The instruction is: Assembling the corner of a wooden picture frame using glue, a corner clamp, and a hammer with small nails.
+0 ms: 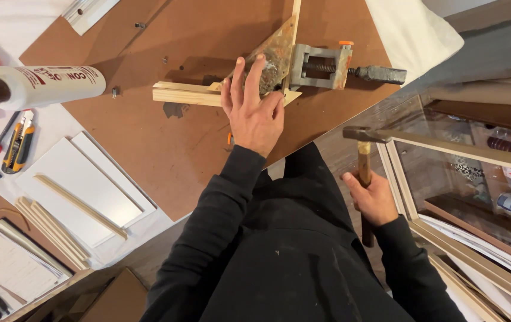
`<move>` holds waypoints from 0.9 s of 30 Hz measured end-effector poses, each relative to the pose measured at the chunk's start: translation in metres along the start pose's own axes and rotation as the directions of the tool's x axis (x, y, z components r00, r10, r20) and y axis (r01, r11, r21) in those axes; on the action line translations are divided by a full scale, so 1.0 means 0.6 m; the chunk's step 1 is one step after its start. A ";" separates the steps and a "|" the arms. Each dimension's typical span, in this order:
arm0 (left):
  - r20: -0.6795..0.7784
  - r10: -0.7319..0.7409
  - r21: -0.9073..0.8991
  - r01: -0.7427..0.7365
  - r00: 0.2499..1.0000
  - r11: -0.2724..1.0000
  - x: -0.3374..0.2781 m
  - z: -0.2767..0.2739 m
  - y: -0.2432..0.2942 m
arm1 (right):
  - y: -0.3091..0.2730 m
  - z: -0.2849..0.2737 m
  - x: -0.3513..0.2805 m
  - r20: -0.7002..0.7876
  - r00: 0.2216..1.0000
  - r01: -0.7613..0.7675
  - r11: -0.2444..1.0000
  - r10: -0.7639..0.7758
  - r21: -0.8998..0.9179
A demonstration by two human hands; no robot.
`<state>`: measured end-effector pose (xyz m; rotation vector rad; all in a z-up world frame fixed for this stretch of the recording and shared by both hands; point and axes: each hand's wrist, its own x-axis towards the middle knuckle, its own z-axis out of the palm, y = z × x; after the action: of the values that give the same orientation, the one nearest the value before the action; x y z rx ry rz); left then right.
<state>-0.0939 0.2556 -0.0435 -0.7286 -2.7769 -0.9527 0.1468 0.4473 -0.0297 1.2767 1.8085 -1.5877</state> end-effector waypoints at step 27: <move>-0.003 -0.004 -0.009 0.004 1.000 1.000 -0.002 0.003 -0.004 | -0.101 0.049 -0.052 -0.023 0.968 0.238 0.944 -0.250 -0.228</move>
<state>-0.0940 0.2544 -0.0463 -0.7224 -2.7739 -0.9666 0.1046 0.4129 0.0207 1.0322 2.1794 -1.4294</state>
